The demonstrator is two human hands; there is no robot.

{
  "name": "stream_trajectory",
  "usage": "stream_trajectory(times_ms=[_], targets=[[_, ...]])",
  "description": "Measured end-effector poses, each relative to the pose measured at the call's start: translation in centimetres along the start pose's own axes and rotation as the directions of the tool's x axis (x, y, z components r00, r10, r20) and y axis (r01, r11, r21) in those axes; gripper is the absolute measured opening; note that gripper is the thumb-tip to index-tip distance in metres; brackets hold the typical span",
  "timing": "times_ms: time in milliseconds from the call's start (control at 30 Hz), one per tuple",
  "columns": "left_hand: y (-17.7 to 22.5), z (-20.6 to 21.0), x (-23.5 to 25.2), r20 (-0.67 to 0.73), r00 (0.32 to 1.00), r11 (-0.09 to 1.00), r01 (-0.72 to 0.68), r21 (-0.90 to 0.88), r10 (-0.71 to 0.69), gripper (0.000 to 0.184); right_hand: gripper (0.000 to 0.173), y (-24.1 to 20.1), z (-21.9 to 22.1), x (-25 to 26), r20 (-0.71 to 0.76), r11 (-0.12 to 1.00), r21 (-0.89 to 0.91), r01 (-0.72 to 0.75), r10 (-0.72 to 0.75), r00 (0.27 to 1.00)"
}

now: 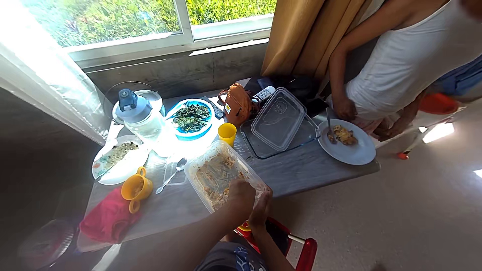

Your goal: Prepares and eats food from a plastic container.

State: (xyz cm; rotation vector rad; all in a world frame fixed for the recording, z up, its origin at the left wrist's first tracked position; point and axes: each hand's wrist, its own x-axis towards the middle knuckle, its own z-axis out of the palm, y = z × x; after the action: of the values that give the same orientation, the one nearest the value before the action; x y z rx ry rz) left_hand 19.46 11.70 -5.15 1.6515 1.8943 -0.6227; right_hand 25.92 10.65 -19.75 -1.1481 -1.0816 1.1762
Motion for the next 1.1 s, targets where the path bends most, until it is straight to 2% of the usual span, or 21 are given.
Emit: stream_trajectory(times_ms=[167,400,467,600,667,800,900,933,1000,1100], targets=[[-1.4,2.4,-1.0,-0.123,0.990,0.996,0.066,-0.064,-0.073,0.026,0.053,-0.1,-0.2,0.1,0.034,1.000,0.009,-0.012,0.012,0.999],[-2.3,4.2,-0.5,-0.052,0.990,0.972,0.120,-0.203,-0.133,0.027,0.055,-0.2,-0.2,0.2,0.031,1.000,-0.001,-0.006,0.006,0.999],[-2.6,3.9,0.0,-0.087,0.990,0.974,0.093,-0.204,-0.113,0.027,0.054,-0.3,-0.1,0.2,0.023,1.000,0.006,-0.020,0.020,1.000],[-4.6,4.0,2.1,-0.278,0.961,0.993,-0.020,-0.116,-0.013,0.028,0.055,-0.4,-0.2,0.2,0.033,0.999,-0.019,-0.028,0.028,0.999],[-5.8,4.4,2.8,-0.317,0.948,0.991,-0.074,-0.108,0.036,0.027,0.056,-0.6,-0.2,0.1,0.043,0.999,-0.042,-0.028,0.030,0.999],[-8.5,5.2,2.4,-0.386,0.921,0.968,-0.149,-0.201,0.061,0.030,0.056,-0.7,-0.1,0.0,0.039,0.998,-0.063,-0.014,0.016,0.999],[-11.4,5.7,-0.6,-0.457,0.889,0.928,-0.164,-0.335,-0.008,0.031,0.056,-0.5,-0.1,0.0,0.050,0.998,-0.061,0.005,-0.002,0.999],[-12.6,6.1,-2.1,-0.494,0.867,0.905,-0.160,-0.394,-0.061,0.030,0.056,-0.5,-0.1,0.0,0.052,0.998,-0.056,0.006,-0.003,0.999],[-15.4,7.7,-5.4,-0.591,0.780,0.858,-0.148,-0.492,-0.204,0.029,0.055,-0.6,0.0,-0.1,0.058,0.999,-0.054,0.001,0.002,0.998],[-20.3,11.5,-9.9,-0.664,0.593,0.824,-0.004,-0.567,-0.455,0.028,0.056,-0.7,-0.1,-0.1,0.067,0.998,-0.070,-0.002,0.007,0.998]])
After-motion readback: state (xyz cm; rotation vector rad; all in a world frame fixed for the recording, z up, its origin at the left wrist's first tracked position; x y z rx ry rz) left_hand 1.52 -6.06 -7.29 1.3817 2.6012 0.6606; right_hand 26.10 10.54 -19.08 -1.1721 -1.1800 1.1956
